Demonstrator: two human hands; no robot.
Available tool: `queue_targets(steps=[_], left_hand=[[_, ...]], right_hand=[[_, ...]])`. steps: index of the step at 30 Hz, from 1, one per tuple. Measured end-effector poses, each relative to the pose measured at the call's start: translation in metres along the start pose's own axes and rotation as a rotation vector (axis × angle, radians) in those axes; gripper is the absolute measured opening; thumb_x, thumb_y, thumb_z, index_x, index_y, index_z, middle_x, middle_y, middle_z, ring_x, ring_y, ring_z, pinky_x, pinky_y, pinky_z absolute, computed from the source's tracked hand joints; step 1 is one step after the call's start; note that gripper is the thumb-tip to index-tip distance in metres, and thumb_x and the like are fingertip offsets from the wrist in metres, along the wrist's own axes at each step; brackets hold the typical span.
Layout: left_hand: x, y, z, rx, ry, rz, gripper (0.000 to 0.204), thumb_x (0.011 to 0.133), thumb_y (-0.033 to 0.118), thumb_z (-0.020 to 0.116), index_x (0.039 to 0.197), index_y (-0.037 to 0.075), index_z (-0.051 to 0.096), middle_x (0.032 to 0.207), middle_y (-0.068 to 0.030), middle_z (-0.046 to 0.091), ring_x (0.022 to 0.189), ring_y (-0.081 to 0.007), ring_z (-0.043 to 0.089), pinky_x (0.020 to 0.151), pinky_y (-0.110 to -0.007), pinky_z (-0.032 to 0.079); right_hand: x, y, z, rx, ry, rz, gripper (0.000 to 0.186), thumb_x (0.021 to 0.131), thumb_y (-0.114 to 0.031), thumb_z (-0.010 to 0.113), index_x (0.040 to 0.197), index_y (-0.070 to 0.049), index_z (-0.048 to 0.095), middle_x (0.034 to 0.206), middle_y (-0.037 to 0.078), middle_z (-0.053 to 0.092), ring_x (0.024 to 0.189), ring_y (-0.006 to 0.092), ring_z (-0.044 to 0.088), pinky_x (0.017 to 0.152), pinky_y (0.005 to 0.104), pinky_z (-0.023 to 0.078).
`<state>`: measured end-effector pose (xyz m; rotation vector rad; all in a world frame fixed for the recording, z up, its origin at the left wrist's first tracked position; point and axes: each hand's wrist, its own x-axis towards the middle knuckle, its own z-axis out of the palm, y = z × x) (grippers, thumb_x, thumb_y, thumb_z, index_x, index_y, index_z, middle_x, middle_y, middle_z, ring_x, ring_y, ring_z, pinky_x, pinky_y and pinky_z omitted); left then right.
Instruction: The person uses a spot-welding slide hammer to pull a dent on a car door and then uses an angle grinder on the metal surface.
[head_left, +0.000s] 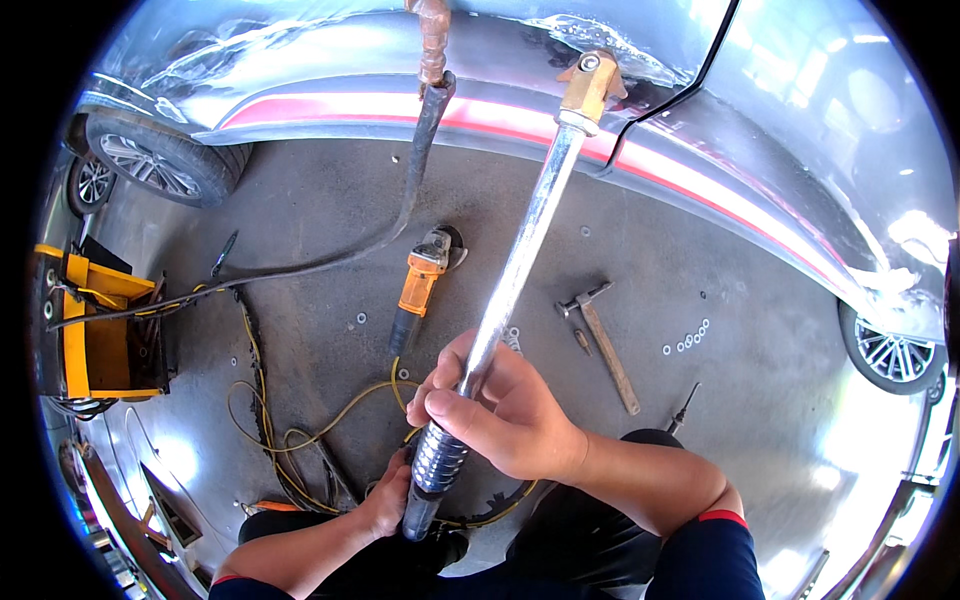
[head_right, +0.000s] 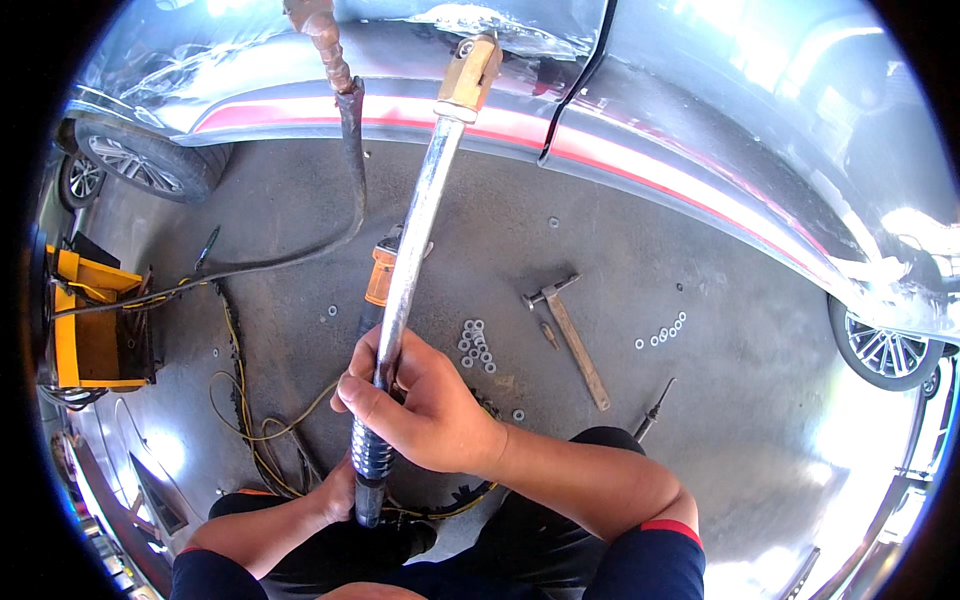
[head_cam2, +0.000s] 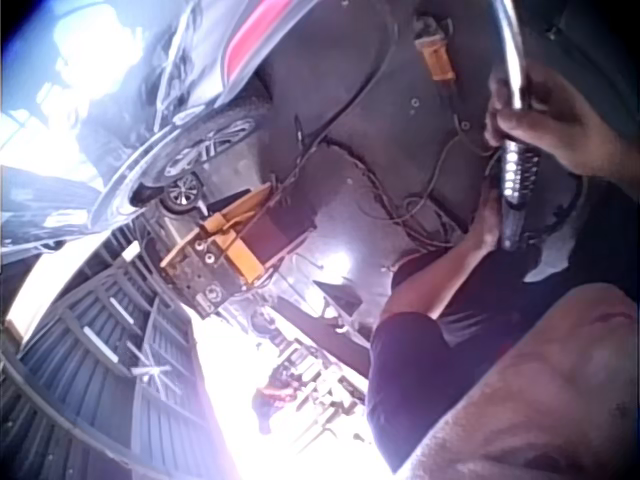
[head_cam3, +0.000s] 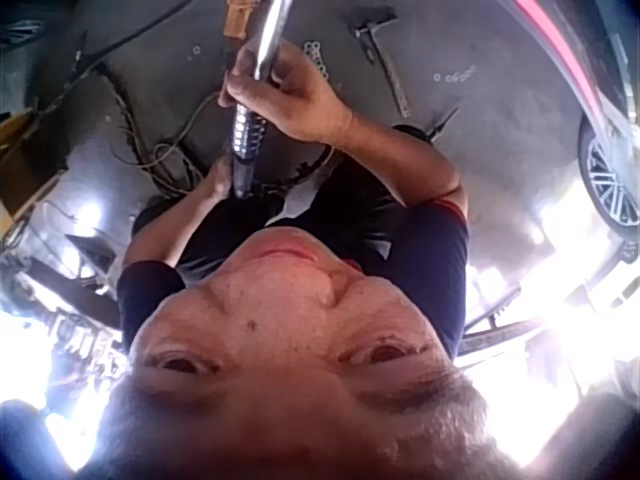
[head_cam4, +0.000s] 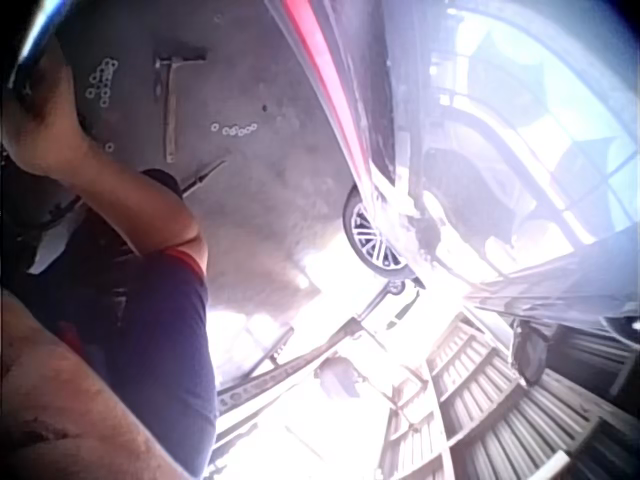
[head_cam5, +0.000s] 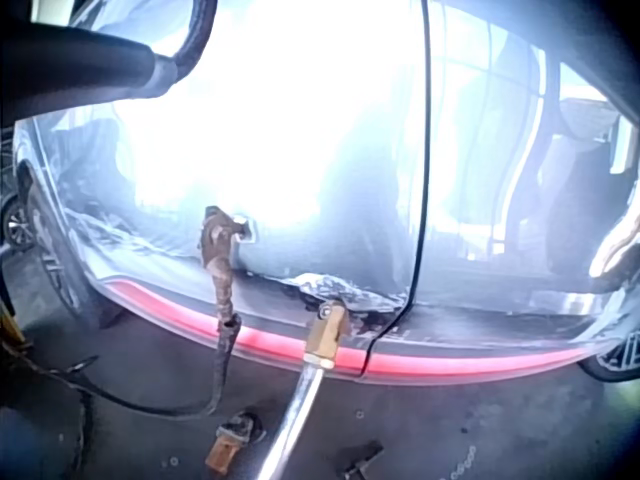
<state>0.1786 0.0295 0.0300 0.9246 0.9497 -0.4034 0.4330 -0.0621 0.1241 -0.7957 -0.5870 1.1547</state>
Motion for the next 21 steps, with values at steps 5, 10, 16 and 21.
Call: queue_targets(steps=[5, 10, 16, 21], left_hand=[[-0.006, 0.004, 0.004, -0.059, 0.021, -0.019, 0.047, 0.102, 0.027, 0.039, 0.142, 0.003, 0.036, 0.119, -0.0116, 0.054, 0.104, -0.0168, 0.058, 0.087, -0.031, 0.05], [-0.01, 0.012, 0.011, 0.085, -0.012, -0.062, 0.047, 0.104, 0.032, 0.041, 0.143, 0.007, 0.041, 0.115, -0.0069, 0.059, 0.103, -0.0151, 0.059, 0.086, -0.03, 0.05], [-0.009, 0.012, 0.011, -0.156, -0.049, -0.149, 0.047, 0.104, 0.035, 0.044, 0.144, 0.01, 0.045, 0.12, -0.0043, 0.06, 0.105, -0.0133, 0.058, 0.088, -0.03, 0.049], [0.001, 0.001, 0.003, -0.017, -0.058, -0.035, 0.046, 0.104, 0.034, 0.042, 0.145, 0.013, 0.043, 0.119, -0.0056, 0.059, 0.105, -0.0153, 0.059, 0.091, -0.033, 0.049]], right_hand=[[0.0, -0.004, 0.0, -0.004, -0.006, 0.021, 0.014, 0.101, -0.013, 0.061, 0.108, -0.01, 0.05, 0.098, 0.006, 0.063, 0.1, 0.0171, 0.064, 0.089, 0.0367, 0.05], [-0.001, -0.005, 0.002, -0.012, 0.015, 0.052, 0.013, 0.101, -0.013, 0.061, 0.108, -0.009, 0.049, 0.099, 0.007, 0.063, 0.101, 0.0176, 0.064, 0.088, 0.0364, 0.051], [0.003, 0.021, 0.011, 0.035, 0.081, -0.238, 0.017, 0.1, -0.007, 0.06, 0.113, -0.007, 0.048, 0.095, 0.006, 0.062, 0.095, 0.0167, 0.065, 0.085, 0.0351, 0.052], [0.012, 0.023, 0.009, 0.14, 0.112, -0.012, 0.026, 0.098, -0.004, 0.061, 0.12, -0.006, 0.047, 0.087, 0.004, 0.058, 0.077, 0.0131, 0.064, 0.07, 0.0305, 0.055]])
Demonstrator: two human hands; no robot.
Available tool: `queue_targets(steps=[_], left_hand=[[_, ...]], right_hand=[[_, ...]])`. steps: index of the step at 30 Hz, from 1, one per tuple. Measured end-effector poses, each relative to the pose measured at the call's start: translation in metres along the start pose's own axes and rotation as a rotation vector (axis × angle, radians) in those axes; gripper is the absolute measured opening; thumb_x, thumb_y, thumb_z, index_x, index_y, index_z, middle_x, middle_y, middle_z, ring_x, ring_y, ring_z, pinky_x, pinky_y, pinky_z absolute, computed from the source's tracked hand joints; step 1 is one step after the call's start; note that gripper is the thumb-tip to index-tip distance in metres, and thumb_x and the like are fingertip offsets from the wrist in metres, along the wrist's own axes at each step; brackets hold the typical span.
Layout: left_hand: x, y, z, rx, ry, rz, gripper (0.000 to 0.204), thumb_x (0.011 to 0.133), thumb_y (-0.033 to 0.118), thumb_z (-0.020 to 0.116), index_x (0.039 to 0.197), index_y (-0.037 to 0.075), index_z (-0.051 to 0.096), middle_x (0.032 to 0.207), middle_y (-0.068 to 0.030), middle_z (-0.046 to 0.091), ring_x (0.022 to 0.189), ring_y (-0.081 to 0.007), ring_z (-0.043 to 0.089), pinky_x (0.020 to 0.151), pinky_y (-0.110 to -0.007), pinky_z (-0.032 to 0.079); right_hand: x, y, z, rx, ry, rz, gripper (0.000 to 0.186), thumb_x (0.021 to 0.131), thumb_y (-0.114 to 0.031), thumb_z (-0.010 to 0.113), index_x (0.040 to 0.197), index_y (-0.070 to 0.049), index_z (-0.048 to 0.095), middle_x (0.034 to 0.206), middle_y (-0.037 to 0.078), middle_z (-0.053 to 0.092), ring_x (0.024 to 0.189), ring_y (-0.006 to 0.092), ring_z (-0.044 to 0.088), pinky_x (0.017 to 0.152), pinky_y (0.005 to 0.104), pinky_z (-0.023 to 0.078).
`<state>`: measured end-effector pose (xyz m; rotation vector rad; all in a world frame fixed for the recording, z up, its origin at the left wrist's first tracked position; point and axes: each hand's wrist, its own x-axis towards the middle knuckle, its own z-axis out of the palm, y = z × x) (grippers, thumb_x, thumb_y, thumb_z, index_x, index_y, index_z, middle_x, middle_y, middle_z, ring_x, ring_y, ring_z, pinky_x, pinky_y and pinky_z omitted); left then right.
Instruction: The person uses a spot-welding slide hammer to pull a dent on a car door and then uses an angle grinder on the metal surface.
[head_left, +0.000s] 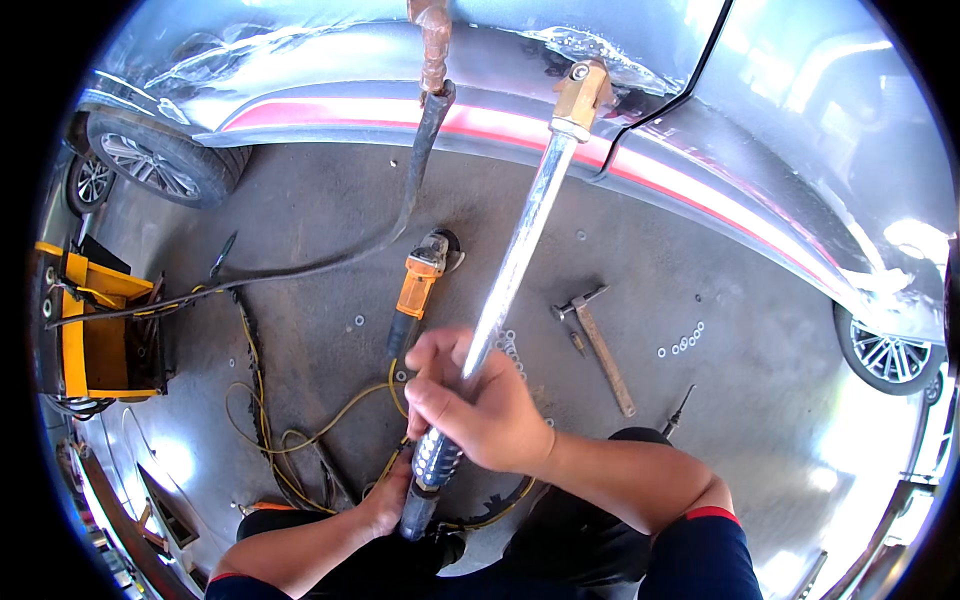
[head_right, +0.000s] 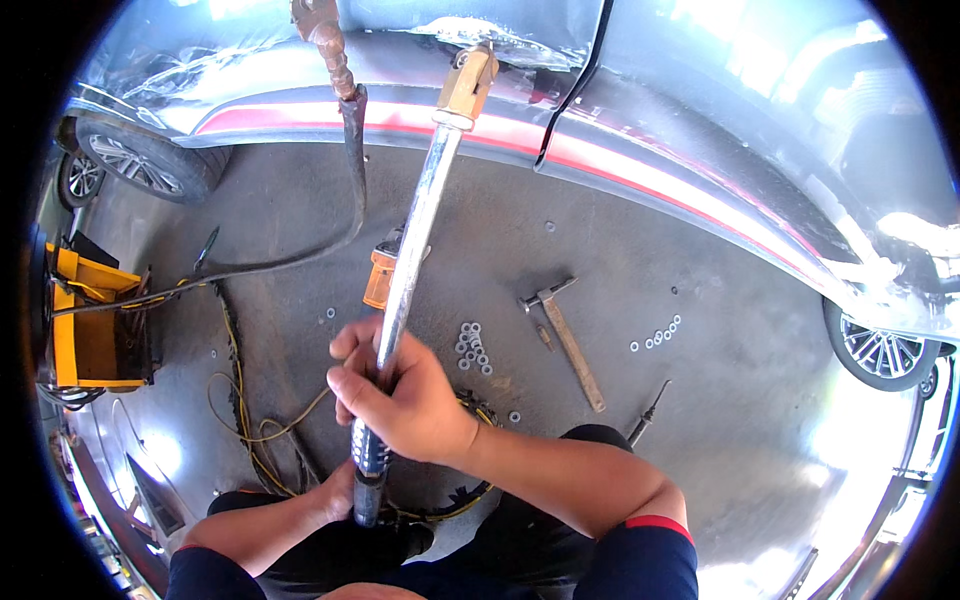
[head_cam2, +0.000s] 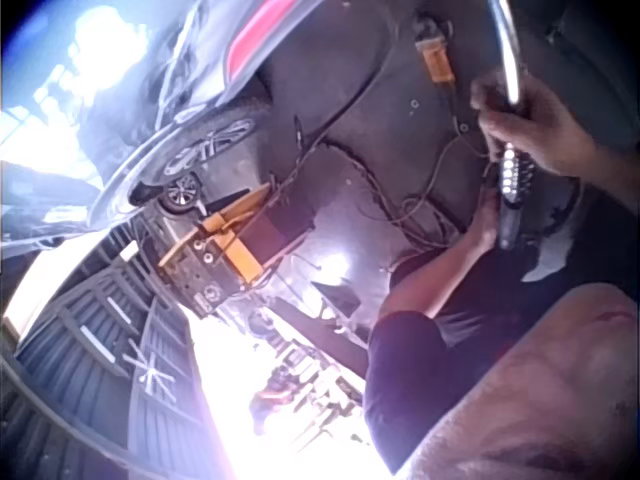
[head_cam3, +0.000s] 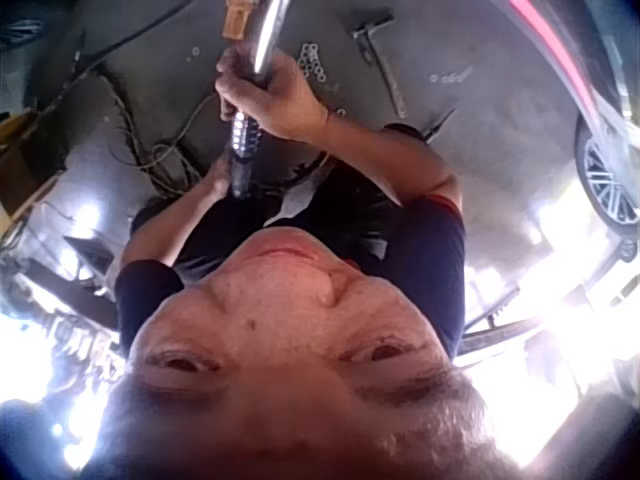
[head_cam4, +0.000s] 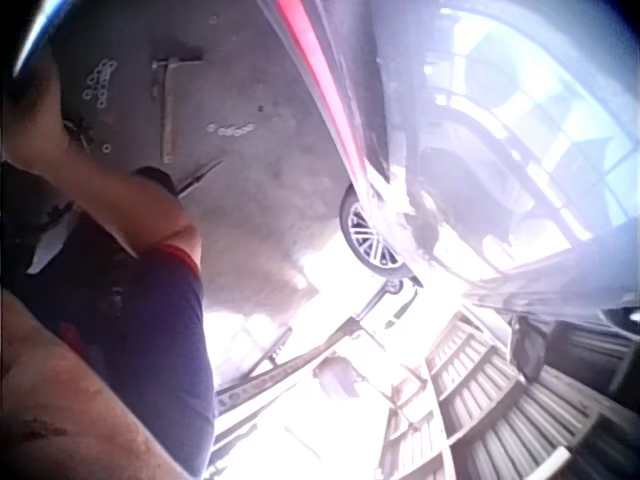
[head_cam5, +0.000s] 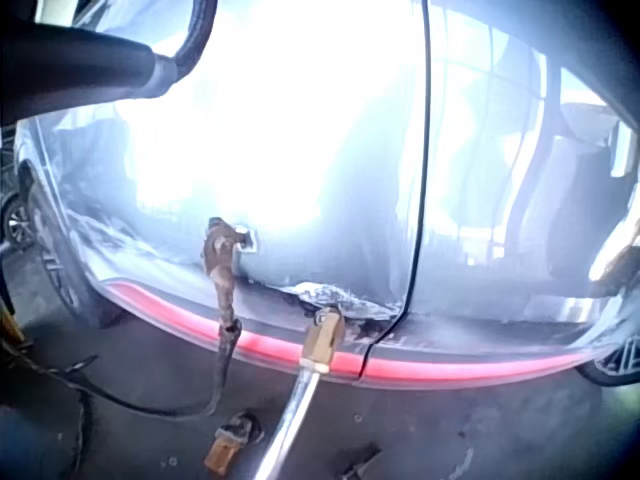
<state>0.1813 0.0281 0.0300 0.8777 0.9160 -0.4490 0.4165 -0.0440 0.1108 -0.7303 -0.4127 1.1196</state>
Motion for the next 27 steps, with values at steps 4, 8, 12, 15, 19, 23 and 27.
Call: queue_targets(steps=[4, 8, 12, 15, 19, 23, 27], left_hand=[[-0.003, -0.004, 0.007, -0.172, 0.169, -0.094, 0.029, 0.101, 0.036, 0.054, 0.12, 0.015, 0.056, 0.093, -0.0044, 0.063, 0.083, -0.0166, 0.062, 0.072, -0.033, 0.052], [0.002, -0.006, -0.009, 0.044, 0.092, 0.043, 0.031, 0.101, 0.037, 0.053, 0.122, 0.015, 0.055, 0.094, -0.0043, 0.063, 0.083, -0.0164, 0.062, 0.071, -0.033, 0.052], [0.009, -0.011, -0.021, -0.01, 0.085, -0.018, 0.056, 0.102, 0.032, 0.042, 0.149, 0.004, 0.031, 0.118, -0.0113, 0.058, 0.107, -0.0188, 0.058, 0.091, -0.032, 0.049], [0.005, -0.017, -0.009, -0.119, 0.259, 0.159, 0.052, 0.103, 0.031, 0.045, 0.148, 0.009, 0.031, 0.122, -0.0139, 0.059, 0.106, -0.0221, 0.062, 0.09, -0.037, 0.052], [0.004, -0.01, -0.011, -0.215, 0.568, 0.263, 0.051, 0.105, 0.032, 0.045, 0.149, 0.011, 0.029, 0.138, -0.0149, 0.052, 0.117, -0.026, 0.06, 0.101, -0.041, 0.049], [0.008, -0.028, -0.043, -0.16, 0.057, -0.1, 0.039, 0.099, 0.027, 0.056, 0.133, 0.008, 0.05, 0.115, -0.0106, 0.064, 0.102, -0.0211, 0.064, 0.085, -0.038, 0.054], [-0.006, -0.026, -0.033, -0.14, -0.371, -0.365, 0.026, 0.095, 0.018, 0.063, 0.118, 0.005, 0.063, 0.101, -0.0099, 0.068, 0.084, -0.0207, 0.067, 0.074, -0.037, 0.055]], right_hand=[[0.017, -0.034, -0.001, -0.043, 0.02, -0.11, 0.035, 0.097, -0.006, 0.062, 0.127, -0.003, 0.045, 0.083, 0.006, 0.059, 0.073, 0.018, 0.065, 0.071, 0.035, 0.057], [-0.01, 0.013, 0.011, -0.004, 0.03, -0.058, 0.016, 0.099, -0.005, 0.059, 0.11, -0.007, 0.048, 0.089, 0.003, 0.058, 0.082, 0.0119, 0.062, 0.075, 0.0312, 0.053], [-0.008, 0.012, -0.002, -0.02, -0.055, -0.008, 0.024, 0.098, -0.007, 0.061, 0.116, -0.006, 0.046, 0.099, 0.006, 0.058, 0.091, 0.0135, 0.061, 0.083, 0.0331, 0.051], [-0.002, 0.002, 0.0, -0.148, -0.045, -0.081, 0.029, 0.097, -0.009, 0.063, 0.119, -0.006, 0.044, 0.106, 0.008, 0.057, 0.101, 0.0158, 0.06, 0.091, 0.0355, 0.049], [0.002, -0.014, -0.002, -0.278, -0.028, -0.096, 0.033, 0.097, -0.008, 0.063, 0.122, -0.007, 0.041, 0.113, 0.011, 0.056, 0.107, 0.0173, 0.059, 0.09, 0.0364, 0.048], [-0.005, -0.017, -0.003, -0.226, -0.114, -0.072, 0.032, 0.097, -0.008, 0.063, 0.121, -0.007, 0.042, 0.114, 0.012, 0.057, 0.108, 0.0181, 0.059, 0.091, 0.0374, 0.048], [-0.016, -0.015, 0.001, -0.191, -0.12, -0.007, 0.028, 0.097, -0.008, 0.063, 0.117, -0.008, 0.044, 0.106, 0.011, 0.059, 0.105, 0.0178, 0.059, 0.09, 0.0385, 0.048]])
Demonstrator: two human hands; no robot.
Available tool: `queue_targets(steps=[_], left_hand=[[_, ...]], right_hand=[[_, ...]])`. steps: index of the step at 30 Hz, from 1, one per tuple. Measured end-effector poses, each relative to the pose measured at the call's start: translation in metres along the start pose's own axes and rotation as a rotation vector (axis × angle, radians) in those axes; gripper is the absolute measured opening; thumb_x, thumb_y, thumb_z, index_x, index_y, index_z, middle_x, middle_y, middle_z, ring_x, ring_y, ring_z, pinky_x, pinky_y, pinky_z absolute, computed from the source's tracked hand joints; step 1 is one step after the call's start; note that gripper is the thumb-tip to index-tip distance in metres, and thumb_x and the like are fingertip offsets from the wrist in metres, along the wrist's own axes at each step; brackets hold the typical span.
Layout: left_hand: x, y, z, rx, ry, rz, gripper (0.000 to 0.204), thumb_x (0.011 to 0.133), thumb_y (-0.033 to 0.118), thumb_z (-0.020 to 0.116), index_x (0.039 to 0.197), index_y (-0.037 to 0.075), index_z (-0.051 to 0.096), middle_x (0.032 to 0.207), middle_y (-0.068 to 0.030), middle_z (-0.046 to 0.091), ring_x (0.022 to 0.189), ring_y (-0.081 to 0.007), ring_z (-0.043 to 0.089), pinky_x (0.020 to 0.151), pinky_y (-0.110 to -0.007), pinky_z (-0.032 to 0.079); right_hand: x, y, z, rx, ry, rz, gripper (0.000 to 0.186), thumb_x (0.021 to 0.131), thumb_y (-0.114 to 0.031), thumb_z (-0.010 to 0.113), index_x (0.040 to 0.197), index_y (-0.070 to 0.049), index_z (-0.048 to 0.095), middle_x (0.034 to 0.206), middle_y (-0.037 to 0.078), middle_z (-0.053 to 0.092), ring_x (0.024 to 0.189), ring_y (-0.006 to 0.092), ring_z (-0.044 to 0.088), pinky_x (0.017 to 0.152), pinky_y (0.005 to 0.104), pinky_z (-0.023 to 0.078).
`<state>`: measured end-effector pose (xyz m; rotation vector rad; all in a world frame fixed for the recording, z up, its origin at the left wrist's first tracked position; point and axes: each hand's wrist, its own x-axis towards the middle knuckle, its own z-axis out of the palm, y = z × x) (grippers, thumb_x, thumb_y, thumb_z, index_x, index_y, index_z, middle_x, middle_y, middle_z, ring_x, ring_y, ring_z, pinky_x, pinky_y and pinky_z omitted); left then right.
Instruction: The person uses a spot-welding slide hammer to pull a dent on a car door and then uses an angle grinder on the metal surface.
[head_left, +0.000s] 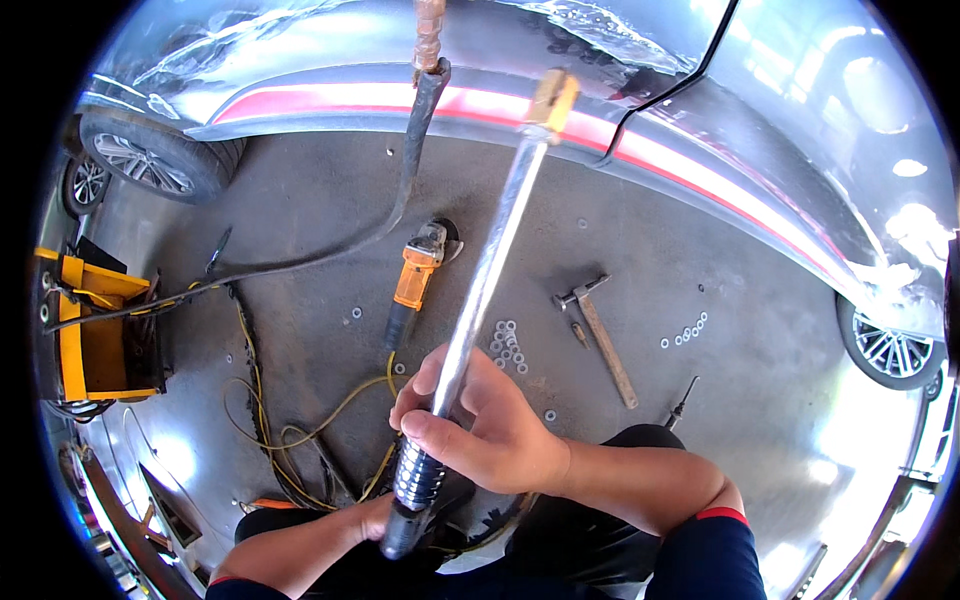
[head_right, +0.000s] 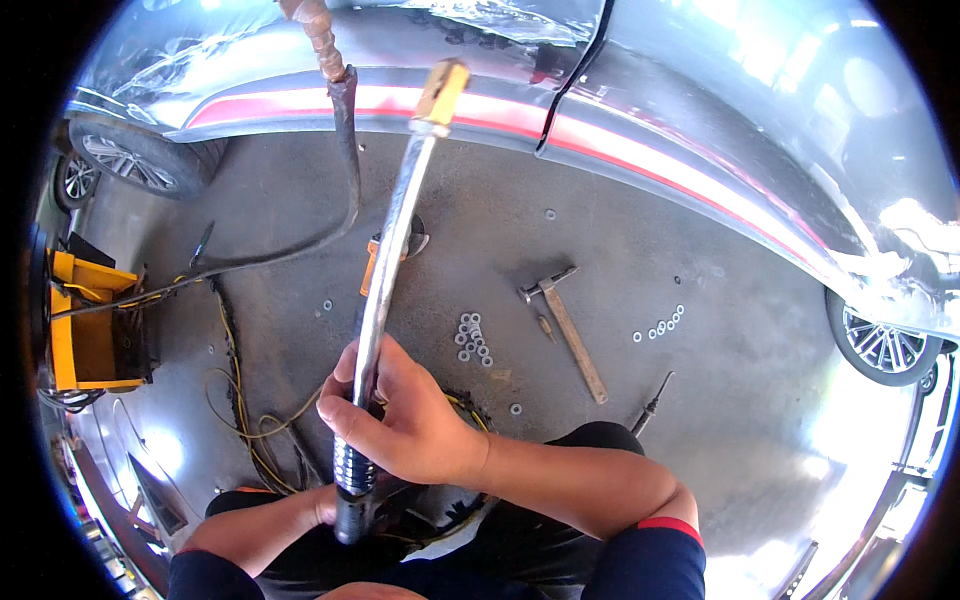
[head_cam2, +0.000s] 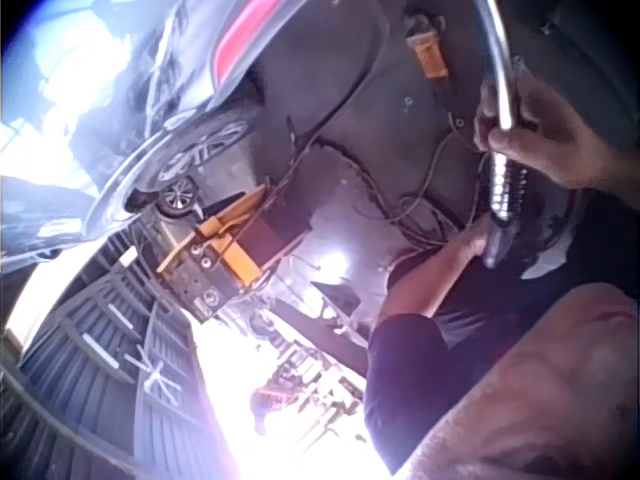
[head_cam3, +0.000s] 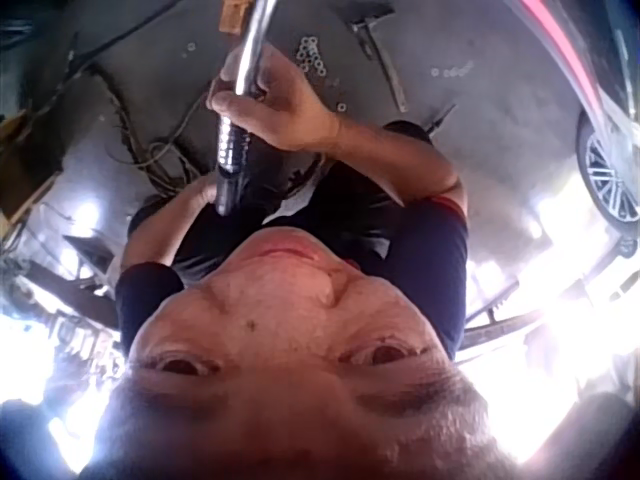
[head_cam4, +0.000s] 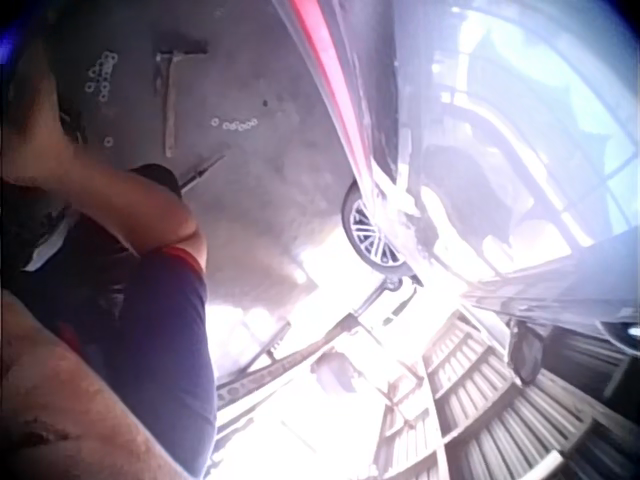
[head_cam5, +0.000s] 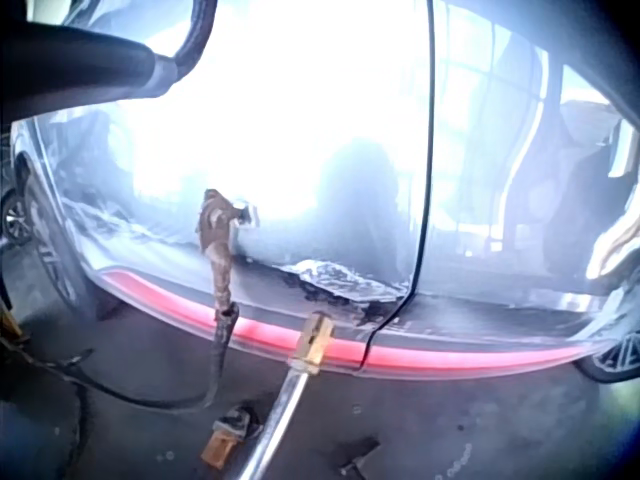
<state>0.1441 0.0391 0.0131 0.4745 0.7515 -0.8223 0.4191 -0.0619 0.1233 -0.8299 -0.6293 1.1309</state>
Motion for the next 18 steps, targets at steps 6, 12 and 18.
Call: queue_targets(steps=[6, 12, 18], left_hand=[[0.005, 0.01, 0.007, 0.194, 0.374, 0.267, 0.04, 0.101, 0.026, 0.048, 0.137, 0.007, 0.045, 0.113, -0.0108, 0.062, 0.096, -0.0186, 0.063, 0.083, -0.036, 0.053], [0.005, 0.028, 0.03, 0.134, 0.382, 0.297, 0.055, 0.101, 0.032, 0.044, 0.148, 0.007, 0.032, 0.115, -0.0094, 0.059, 0.098, -0.017, 0.061, 0.086, -0.033, 0.052], [0.005, 0.017, 0.023, 0.111, 0.369, 0.342, 0.051, 0.102, 0.03, 0.044, 0.146, 0.007, 0.036, 0.112, -0.0075, 0.061, 0.092, -0.0156, 0.062, 0.079, -0.031, 0.053]], right_hand=[[0.001, 0.002, -0.001, 0.107, 0.022, 0.02, 0.02, 0.099, -0.008, 0.061, 0.111, -0.009, 0.045, 0.1, 0.009, 0.061, 0.098, 0.0172, 0.06, 0.088, 0.0389, 0.048], [0.007, -0.001, -0.009, 0.104, 0.04, -0.017, 0.014, 0.101, -0.01, 0.06, 0.106, -0.009, 0.047, 0.093, 0.007, 0.061, 0.093, 0.0163, 0.062, 0.09, 0.0385, 0.049], [0.008, -0.004, -0.006, 0.092, 0.025, -0.038, 0.012, 0.101, -0.011, 0.06, 0.105, -0.009, 0.048, 0.092, 0.007, 0.062, 0.091, 0.0154, 0.063, 0.09, 0.039, 0.05]])
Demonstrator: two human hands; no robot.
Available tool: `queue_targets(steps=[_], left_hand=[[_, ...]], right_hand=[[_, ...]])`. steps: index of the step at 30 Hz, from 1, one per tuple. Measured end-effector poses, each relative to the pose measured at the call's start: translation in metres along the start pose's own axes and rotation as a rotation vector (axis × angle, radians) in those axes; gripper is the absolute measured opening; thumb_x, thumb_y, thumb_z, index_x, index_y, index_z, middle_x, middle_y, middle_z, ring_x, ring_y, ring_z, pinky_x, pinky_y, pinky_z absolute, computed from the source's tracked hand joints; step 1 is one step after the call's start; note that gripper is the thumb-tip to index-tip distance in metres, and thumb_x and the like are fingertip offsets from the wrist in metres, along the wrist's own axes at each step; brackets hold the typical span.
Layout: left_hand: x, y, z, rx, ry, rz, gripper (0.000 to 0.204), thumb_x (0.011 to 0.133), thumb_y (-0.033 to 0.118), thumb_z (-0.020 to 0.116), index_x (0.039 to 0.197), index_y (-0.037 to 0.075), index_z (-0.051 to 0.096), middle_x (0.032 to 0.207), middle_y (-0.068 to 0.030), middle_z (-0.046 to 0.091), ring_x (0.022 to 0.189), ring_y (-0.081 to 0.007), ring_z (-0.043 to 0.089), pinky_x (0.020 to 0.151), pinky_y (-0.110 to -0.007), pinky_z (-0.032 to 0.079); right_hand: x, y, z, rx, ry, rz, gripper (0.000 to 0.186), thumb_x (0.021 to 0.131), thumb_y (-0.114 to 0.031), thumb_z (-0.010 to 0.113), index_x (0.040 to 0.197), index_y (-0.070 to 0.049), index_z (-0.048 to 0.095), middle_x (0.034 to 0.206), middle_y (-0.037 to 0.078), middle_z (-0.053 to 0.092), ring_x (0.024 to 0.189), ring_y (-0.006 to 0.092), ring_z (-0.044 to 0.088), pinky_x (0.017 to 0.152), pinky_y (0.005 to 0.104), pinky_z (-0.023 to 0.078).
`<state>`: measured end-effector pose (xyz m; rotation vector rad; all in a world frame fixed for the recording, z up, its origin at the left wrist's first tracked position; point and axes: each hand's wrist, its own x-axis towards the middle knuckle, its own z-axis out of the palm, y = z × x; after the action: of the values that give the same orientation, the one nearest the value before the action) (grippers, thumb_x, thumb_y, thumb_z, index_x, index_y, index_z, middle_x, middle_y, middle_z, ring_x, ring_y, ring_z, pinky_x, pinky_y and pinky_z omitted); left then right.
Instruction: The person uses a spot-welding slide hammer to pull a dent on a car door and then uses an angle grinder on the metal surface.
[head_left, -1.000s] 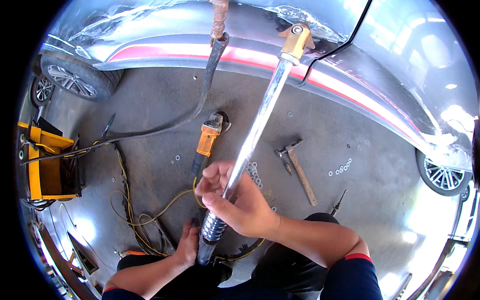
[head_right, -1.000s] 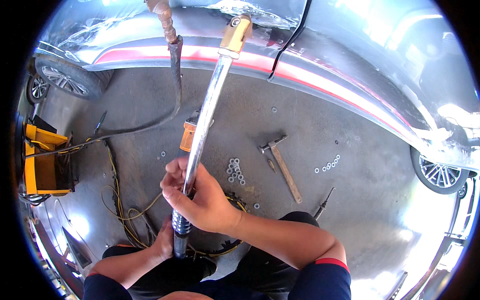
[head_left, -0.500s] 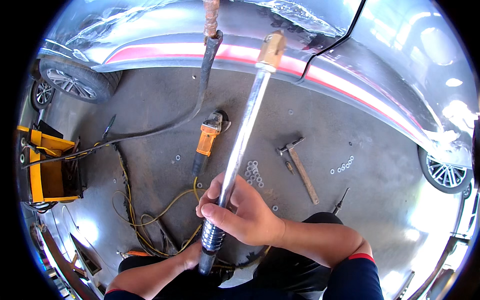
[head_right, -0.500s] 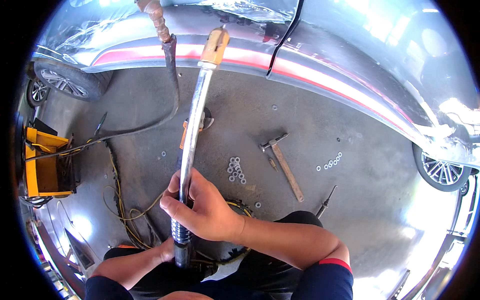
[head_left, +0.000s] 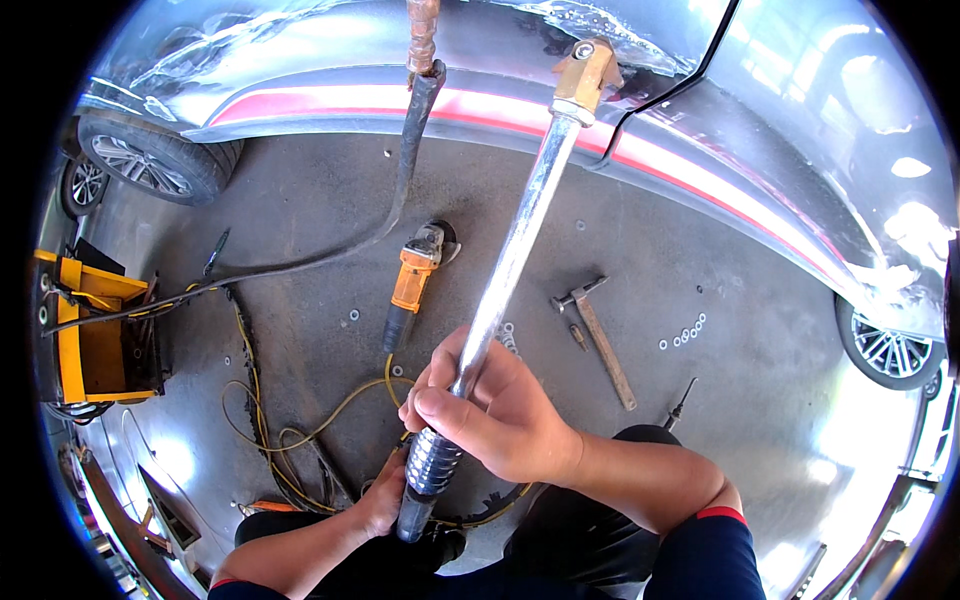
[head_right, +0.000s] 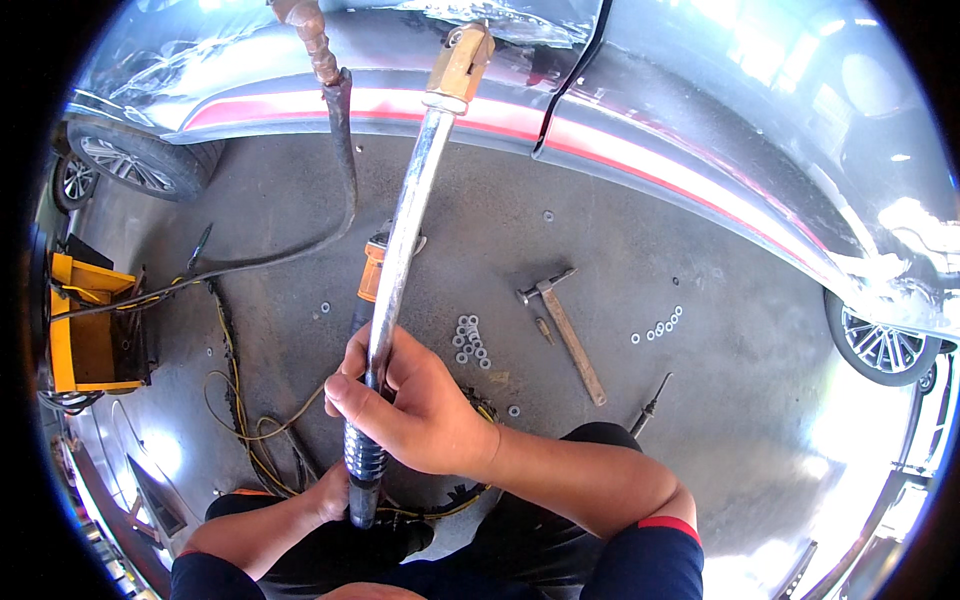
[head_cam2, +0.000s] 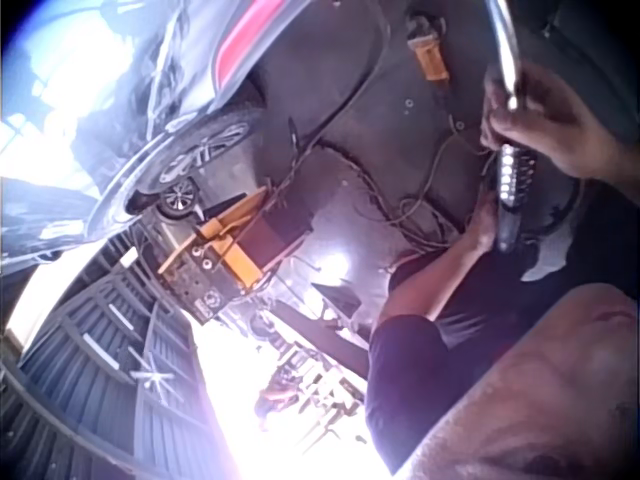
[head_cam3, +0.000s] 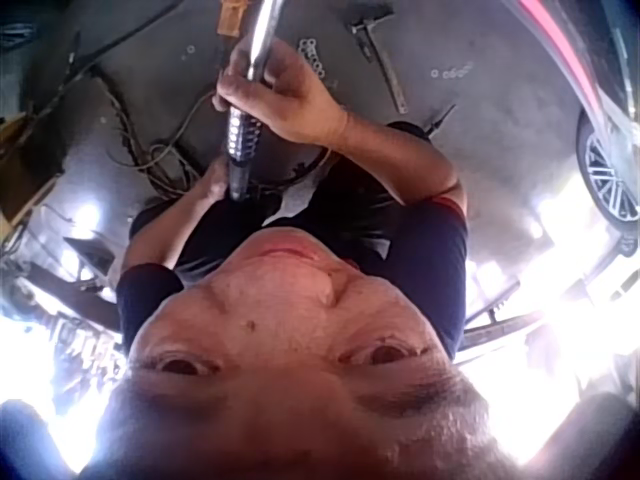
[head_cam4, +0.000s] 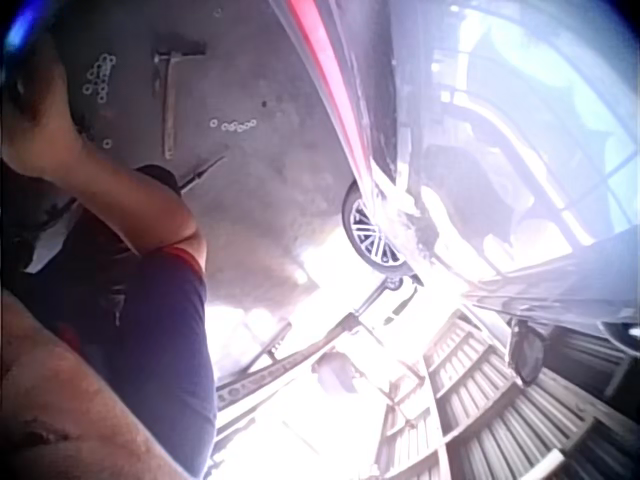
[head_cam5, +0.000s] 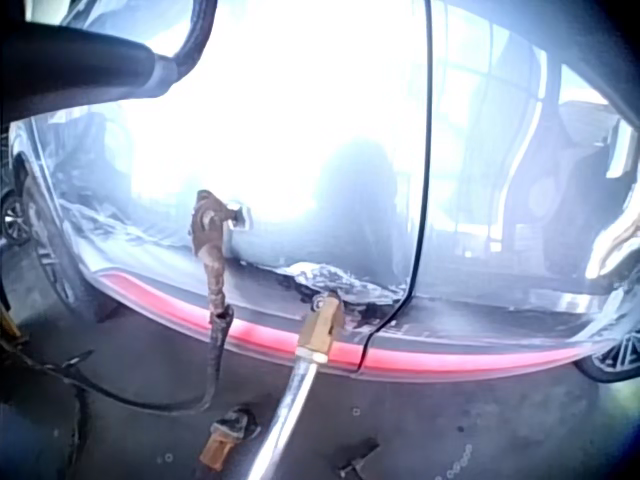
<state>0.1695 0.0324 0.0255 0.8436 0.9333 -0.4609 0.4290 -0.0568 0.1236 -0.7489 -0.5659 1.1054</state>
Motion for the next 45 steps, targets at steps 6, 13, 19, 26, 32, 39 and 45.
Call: queue_targets(steps=[6, 13, 19, 26, 32, 39, 45], left_hand=[[-0.006, 0.018, 0.016, 0.001, 0.021, -0.028, 0.05, 0.103, 0.031, 0.046, 0.146, 0.007, 0.036, 0.11, -0.0063, 0.062, 0.092, -0.0144, 0.062, 0.078, -0.03, 0.053], [-0.007, 0.022, 0.024, -0.131, 0.01, -0.014, 0.052, 0.102, 0.03, 0.046, 0.147, 0.006, 0.038, 0.118, -0.0093, 0.061, 0.098, -0.0163, 0.063, 0.084, -0.031, 0.053], [0.005, 0.006, 0.009, -0.128, 0.186, -0.005, 0.056, 0.1, 0.03, 0.042, 0.147, -0.001, 0.038, 0.145, -0.0212, 0.041, 0.124, -0.0287, 0.053, 0.102, -0.037, 0.047], [0.016, -0.024, -0.038, 0.281, 0.209, 0.239, 0.056, 0.103, 0.04, 0.036, 0.128, -0.004, 0.061, 0.156, -0.0254, 0.024, 0.14, -0.0321, 0.036, 0.115, -0.039, 0.034], [0.009, -0.006, -0.01, 0.04, 0.391, 0.28, 0.045, 0.105, 0.03, 0.039, 0.144, 0.008, 0.035, 0.125, -0.0122, 0.057, 0.116, -0.0194, 0.056, 0.098, -0.036, 0.049], [0.012, 0.002, -0.014, -0.201, 0.433, 0.38, 0.057, 0.101, 0.023, 0.044, 0.153, 0.011, 0.024, 0.125, -0.019, 0.057, 0.11, -0.0239, 0.06, 0.09, -0.036, 0.051], [-0.005, -0.008, -0.012, 0.017, -0.242, -0.121, 0.036, 0.097, 0.02, 0.061, 0.131, 0.01, 0.054, 0.096, -0.0031, 0.064, 0.087, -0.0123, 0.063, 0.074, -0.03, 0.053]], right_hand=[[0.0, 0.001, -0.001, 0.003, -0.003, 0.011, 0.011, 0.102, -0.01, 0.059, 0.104, -0.009, 0.049, 0.092, 0.006, 0.062, 0.091, 0.0148, 0.063, 0.091, 0.0392, 0.05], [-0.002, 0.025, 0.006, 0.067, 0.028, -0.026, 0.013, 0.1, -0.008, 0.061, 0.107, -0.006, 0.05, 0.089, 0.004, 0.06, 0.086, 0.0128, 0.062, 0.081, 0.0333, 0.049], [0.021, 0.003, -0.005, 0.053, 0.105, 0.04, 0.021, 0.098, -0.005, 0.063, 0.115, -0.004, 0.052, 0.081, 0.003, 0.06, 0.072, 0.012, 0.065, 0.066, 0.0278, 0.053], [0.006, 0.037, 0.01, 0.165, 0.081, 0.088, 0.017, 0.099, -0.008, 0.061, 0.112, -0.007, 0.051, 0.097, 0.004, 0.059, 0.088, 0.0138, 0.064, 0.082, 0.0344, 0.054], [0.008, 0.03, 0.005, -0.083, 0.088, -0.028, 0.032, 0.096, -0.003, 0.064, 0.121, -0.005, 0.045, 0.104, 0.005, 0.057, 0.097, 0.0133, 0.058, 0.087, 0.0315, 0.049], [0.011, 0.014, 0.0, -0.143, 0.012, -0.013, 0.028, 0.098, -0.006, 0.061, 0.12, -0.006, 0.044, 0.108, 0.01, 0.058, 0.105, 0.0171, 0.06, 0.091, 0.0372, 0.048], [-0.003, 0.013, 0.008, 0.029, -0.091, 0.019, 0.016, 0.102, -0.009, 0.058, 0.112, -0.01, 0.046, 0.103, 0.008, 0.058, 0.104, 0.0176, 0.061, 0.09, 0.0358, 0.049]])
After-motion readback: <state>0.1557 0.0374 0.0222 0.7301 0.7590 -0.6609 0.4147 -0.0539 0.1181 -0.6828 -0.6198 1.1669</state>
